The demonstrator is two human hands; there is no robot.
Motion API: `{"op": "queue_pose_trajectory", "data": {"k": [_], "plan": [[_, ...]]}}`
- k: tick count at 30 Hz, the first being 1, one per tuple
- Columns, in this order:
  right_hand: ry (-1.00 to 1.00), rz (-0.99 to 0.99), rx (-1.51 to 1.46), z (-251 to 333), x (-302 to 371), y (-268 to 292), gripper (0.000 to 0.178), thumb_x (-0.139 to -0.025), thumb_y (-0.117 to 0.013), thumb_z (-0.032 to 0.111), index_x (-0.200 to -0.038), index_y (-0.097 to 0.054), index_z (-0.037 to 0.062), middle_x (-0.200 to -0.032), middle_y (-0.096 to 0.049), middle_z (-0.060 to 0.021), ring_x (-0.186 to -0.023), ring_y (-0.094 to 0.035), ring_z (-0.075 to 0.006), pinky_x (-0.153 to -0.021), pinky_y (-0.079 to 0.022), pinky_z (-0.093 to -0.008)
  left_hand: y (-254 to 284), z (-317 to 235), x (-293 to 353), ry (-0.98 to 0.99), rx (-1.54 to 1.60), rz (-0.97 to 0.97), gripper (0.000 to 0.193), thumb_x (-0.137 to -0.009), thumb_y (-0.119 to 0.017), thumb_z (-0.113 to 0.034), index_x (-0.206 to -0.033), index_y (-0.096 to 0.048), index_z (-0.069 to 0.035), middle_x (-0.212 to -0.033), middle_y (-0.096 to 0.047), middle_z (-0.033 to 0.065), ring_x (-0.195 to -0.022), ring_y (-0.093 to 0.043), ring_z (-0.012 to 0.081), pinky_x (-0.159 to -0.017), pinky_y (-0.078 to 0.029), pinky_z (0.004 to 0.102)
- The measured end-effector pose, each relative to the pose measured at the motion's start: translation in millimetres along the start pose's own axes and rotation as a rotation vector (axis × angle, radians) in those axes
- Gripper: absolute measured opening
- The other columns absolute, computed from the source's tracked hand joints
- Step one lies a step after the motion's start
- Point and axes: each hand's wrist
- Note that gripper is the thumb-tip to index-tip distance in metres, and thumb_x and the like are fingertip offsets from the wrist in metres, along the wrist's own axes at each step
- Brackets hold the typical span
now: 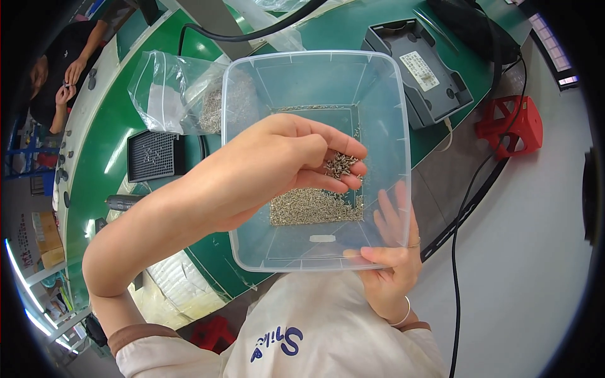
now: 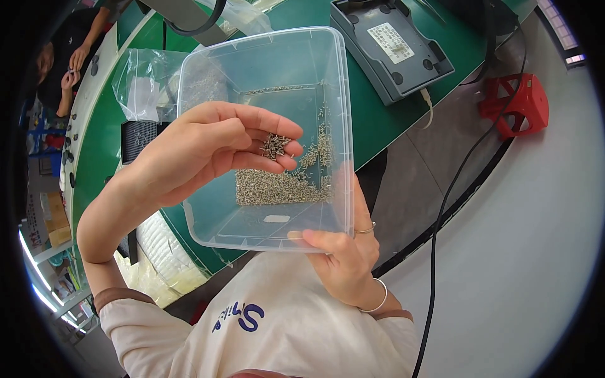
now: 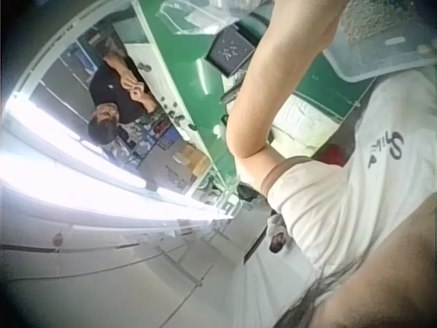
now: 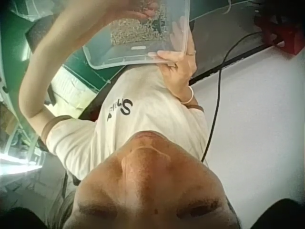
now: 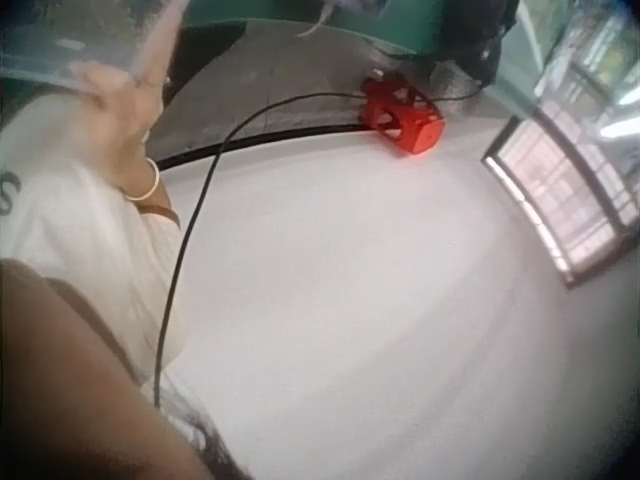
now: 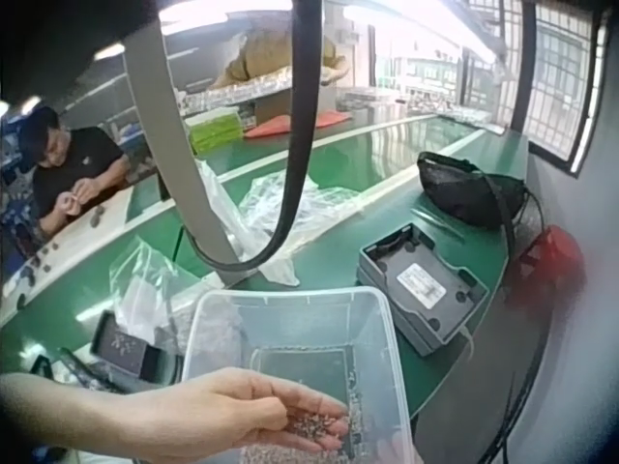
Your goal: The person sorts small metallic components by hand, placing them from a plastic tray into a plastic bag.
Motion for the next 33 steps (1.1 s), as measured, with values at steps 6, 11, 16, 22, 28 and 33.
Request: {"op": "queue_pose_trajectory", "data": {"k": [6, 11, 16, 22, 28, 33], "plan": [[-0.005, 0.002, -0.01, 0, -1, 1, 0.032, -0.065, -0.081, 0.018, -0.082, -0.054, 0.0138, -0.135, -0.033, -0.0315, -0.116, -0.042, -0.0518, -0.087, -0.044, -0.0562, 3, -1, 0, -0.011, -0.08, 0.037, 0.031, -0.086, -0.045, -0.003, -0.113, -0.052, 0.011, -0.102, -0.061, 0.0158, -0.094, -0.06, 0.0167, -0.088, -0.047, 0.0282], [-0.02, 0.027, -0.028, 1, 0, 0, 0.029, -0.069, -0.078, 0.013, -0.082, -0.052, 0.0116, -0.137, -0.03, -0.0313, -0.118, -0.04, -0.052, -0.09, -0.041, -0.0568, 11, -4, 5, -0.047, -0.304, -0.023, 0.02, -0.085, -0.056, -0.01, -0.1, -0.059, 0.003, -0.089, -0.061, 0.0054, -0.077, -0.057, 0.0109, -0.073, -0.046, 0.022], [-0.045, -0.046, -0.053, 4, 4, -3, 0.03, -0.065, -0.079, 0.007, -0.081, -0.054, 0.01, -0.137, -0.03, -0.0307, -0.119, -0.041, -0.0498, -0.09, -0.044, -0.0537, 12, -27, -3, -0.031, -0.731, 0.061, 0.016, -0.084, -0.056, -0.012, -0.088, -0.064, 0.001, -0.076, -0.062, 0.0049, -0.076, -0.058, 0.012, -0.07, -0.047, 0.0261], [-0.004, -0.072, -0.075, 3, 9, -5, 0.029, -0.065, -0.077, 0.002, -0.079, -0.053, 0.0097, -0.136, -0.031, -0.03, -0.117, -0.042, -0.0503, -0.09, -0.044, -0.0526, -13, -37, 29, -0.16, -1.172, 0.126, 0.02, -0.086, -0.05, -0.011, -0.091, -0.063, 0.003, -0.083, -0.065, 0.0153, -0.085, -0.062, 0.0294, -0.07, -0.049, 0.0358], [-0.034, -0.075, -0.032, 6, -5, 13, 0.027, -0.064, -0.077, 0.002, -0.077, -0.054, 0.0082, -0.133, -0.038, -0.0291, -0.115, -0.047, -0.0448, -0.088, -0.047, -0.0486, 14, -43, 54, -0.599, -1.302, -0.039, 0.021, -0.082, -0.055, -0.001, -0.101, -0.065, -0.004, -0.106, -0.064, 0.0107, -0.09, -0.063, 0.0263, -0.074, -0.05, 0.0328], [-0.124, -0.062, -0.125, 14, -18, 31, 0.028, -0.064, -0.079, 0.005, -0.076, -0.054, 0.0075, -0.131, -0.042, -0.0281, -0.113, -0.051, -0.0415, -0.084, -0.05, -0.0441, 36, -40, 75, -0.757, -1.141, -0.081, 0.022, -0.078, -0.054, 0.005, -0.095, -0.066, -0.002, -0.102, -0.065, 0.0101, -0.091, -0.063, 0.0242, -0.076, -0.049, 0.0313]]}}
Point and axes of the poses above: each hand's wrist, its own x-axis away from the middle knuckle, its own y-axis out of the back of the hand, z = x × y
